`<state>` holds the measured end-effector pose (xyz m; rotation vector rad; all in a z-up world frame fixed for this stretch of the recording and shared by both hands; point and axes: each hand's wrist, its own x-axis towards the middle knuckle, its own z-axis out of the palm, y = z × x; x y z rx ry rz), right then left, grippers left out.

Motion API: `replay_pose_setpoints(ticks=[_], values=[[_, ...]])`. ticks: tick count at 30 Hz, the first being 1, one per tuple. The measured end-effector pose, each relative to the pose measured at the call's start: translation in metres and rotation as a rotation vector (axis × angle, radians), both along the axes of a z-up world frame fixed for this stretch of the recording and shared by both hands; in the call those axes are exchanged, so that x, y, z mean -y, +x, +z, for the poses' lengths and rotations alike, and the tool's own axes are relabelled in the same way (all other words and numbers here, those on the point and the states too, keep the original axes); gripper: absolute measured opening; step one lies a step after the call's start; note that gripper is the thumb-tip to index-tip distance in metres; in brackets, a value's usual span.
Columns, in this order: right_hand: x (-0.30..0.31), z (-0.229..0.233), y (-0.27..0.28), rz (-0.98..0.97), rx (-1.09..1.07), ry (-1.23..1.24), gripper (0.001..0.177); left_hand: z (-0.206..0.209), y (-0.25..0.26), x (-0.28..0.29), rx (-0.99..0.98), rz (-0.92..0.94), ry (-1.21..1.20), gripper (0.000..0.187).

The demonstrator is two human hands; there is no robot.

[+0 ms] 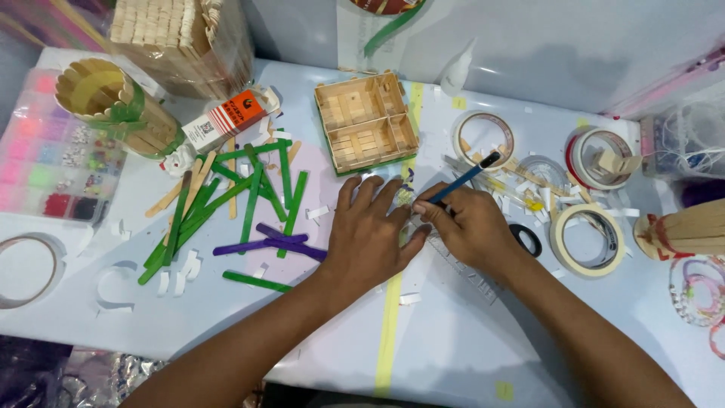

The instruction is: Applying double-sided tape to colored popsicle sticks for a craft project.

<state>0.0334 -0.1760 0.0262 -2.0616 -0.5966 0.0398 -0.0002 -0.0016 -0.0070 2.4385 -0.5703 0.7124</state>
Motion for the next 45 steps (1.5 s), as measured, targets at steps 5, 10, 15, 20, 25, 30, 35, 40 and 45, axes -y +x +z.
replay_pose_setpoints(ticks=[5,10,15,20,25,30,35,40,45], values=[[0.0,0.001,0.0,-0.005,-0.004,0.037,0.011,0.002,0.001,0.001,-0.014,-0.001,-0.015,0.029],[0.005,-0.001,0.0,-0.028,0.075,-0.073,0.011,0.0,0.0,0.0,0.0,0.005,-0.006,0.03],[-0.002,0.011,-0.004,-0.074,-0.068,-0.045,0.014,0.002,-0.001,0.0,-0.007,-0.001,0.001,0.03],[0.009,0.017,-0.012,-0.179,-0.098,0.035,0.022,0.005,-0.002,-0.001,-0.032,0.001,-0.003,0.03],[0.027,0.003,-0.034,-0.262,0.014,-0.108,0.022,-0.001,-0.001,0.0,-0.014,-0.003,-0.006,0.032],[0.027,-0.009,-0.06,-0.301,0.139,-0.433,0.042,-0.002,-0.002,0.001,-0.025,0.002,0.004,0.032],[0.023,-0.024,-0.06,-0.366,0.137,-0.376,0.045,0.003,-0.003,0.0,-0.041,-0.004,0.02,0.033],[0.026,-0.032,-0.058,-0.349,0.176,-0.349,0.045,0.007,-0.005,-0.005,-0.097,-0.031,0.02,0.033],[0.026,-0.027,-0.059,-0.418,0.052,-0.246,0.048,0.013,-0.008,-0.017,-0.191,-0.039,-0.089,0.059]])
